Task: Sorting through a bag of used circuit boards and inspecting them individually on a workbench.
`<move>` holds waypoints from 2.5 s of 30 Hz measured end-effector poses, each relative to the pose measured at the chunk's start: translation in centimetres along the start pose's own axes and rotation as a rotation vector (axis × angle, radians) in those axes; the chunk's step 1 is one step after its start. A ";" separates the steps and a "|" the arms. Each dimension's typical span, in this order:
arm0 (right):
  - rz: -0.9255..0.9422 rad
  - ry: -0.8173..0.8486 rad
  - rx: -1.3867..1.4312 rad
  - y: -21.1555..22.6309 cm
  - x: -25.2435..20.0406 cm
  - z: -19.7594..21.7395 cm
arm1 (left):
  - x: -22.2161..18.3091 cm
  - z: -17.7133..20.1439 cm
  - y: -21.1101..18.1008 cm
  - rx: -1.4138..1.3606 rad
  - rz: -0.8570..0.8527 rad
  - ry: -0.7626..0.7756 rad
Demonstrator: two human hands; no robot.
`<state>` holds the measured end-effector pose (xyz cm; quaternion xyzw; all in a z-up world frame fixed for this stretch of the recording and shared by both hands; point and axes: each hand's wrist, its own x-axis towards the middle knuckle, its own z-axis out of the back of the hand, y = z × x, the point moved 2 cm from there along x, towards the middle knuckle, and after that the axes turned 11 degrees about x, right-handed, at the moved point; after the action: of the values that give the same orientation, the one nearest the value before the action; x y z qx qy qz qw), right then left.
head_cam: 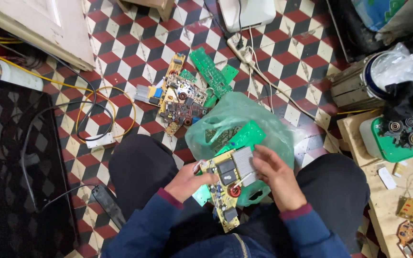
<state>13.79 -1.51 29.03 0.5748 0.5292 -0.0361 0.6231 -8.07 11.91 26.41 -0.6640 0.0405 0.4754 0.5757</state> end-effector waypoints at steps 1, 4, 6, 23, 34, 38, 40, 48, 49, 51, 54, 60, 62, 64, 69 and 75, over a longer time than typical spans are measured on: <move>0.007 0.005 -0.002 -0.6 -0.3 0.2 | -0.3 0.3 0.5 -0.001 -0.007 -0.005; 0.122 -0.067 0.145 -1.2 -1.2 1.0 | -0.9 0.8 1.7 -0.180 -0.105 0.040; 0.046 -0.035 0.290 -1.1 -1.8 0.9 | -0.8 1.0 2.6 -0.340 -0.170 0.047; 0.191 0.277 0.495 2.6 -0.1 -1.0 | 0.8 -1.9 -5.3 -0.994 -0.080 0.189; 0.278 0.327 0.474 3.2 2.4 -1.3 | 4.7 -0.9 -2.6 -1.242 0.158 0.093; 0.314 0.237 0.303 3.8 1.0 -3.5 | 5.0 -0.7 -1.9 -1.211 0.107 0.129; 0.346 0.178 0.181 4.3 0.4 -4.2 | 5.1 -0.8 -0.9 -1.218 0.111 0.139; 0.195 0.121 -0.068 2.3 4.9 -0.7 | 1.7 -0.4 -4.5 -0.945 -0.026 0.064; 0.193 0.119 -0.069 3.6 3.7 -1.8 | 2.5 -0.5 -3.5 -0.946 -0.024 0.065; 0.145 0.113 -0.626 6.2 1.5 -3.9 | 4.3 -0.5 -1.8 -0.897 -0.058 0.006; 0.206 0.198 -0.553 6.0 3.3 -2.0 | 4.8 -0.4 -1.4 -0.940 -0.078 -0.035; 0.310 0.156 -0.552 8.5 0.4 -2.9 | 3.0 -0.5 -4.1 -0.915 -0.065 -0.012; 0.316 0.195 -0.460 10.3 -2.0 -3.6 | 5.1 -0.4 -2.2 -0.964 -0.100 -0.030; 0.323 0.230 -0.365 11.1 -3.6 -3.9 | 5.8 -0.3 -1.6 -1.011 -0.136 -0.045; 0.423 0.443 0.211 13.1 -4.9 -3.8 | 5.9 0.0 -0.6 -0.844 -0.112 -0.002; 0.341 0.427 0.692 16.2 -1.5 -0.7 | 4.0 1.2 -1.7 -0.762 -0.077 0.010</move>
<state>23.32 3.65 41.22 0.8233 0.5004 0.0117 0.2677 -5.54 15.41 25.08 -0.8339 -0.1613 0.4310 0.3048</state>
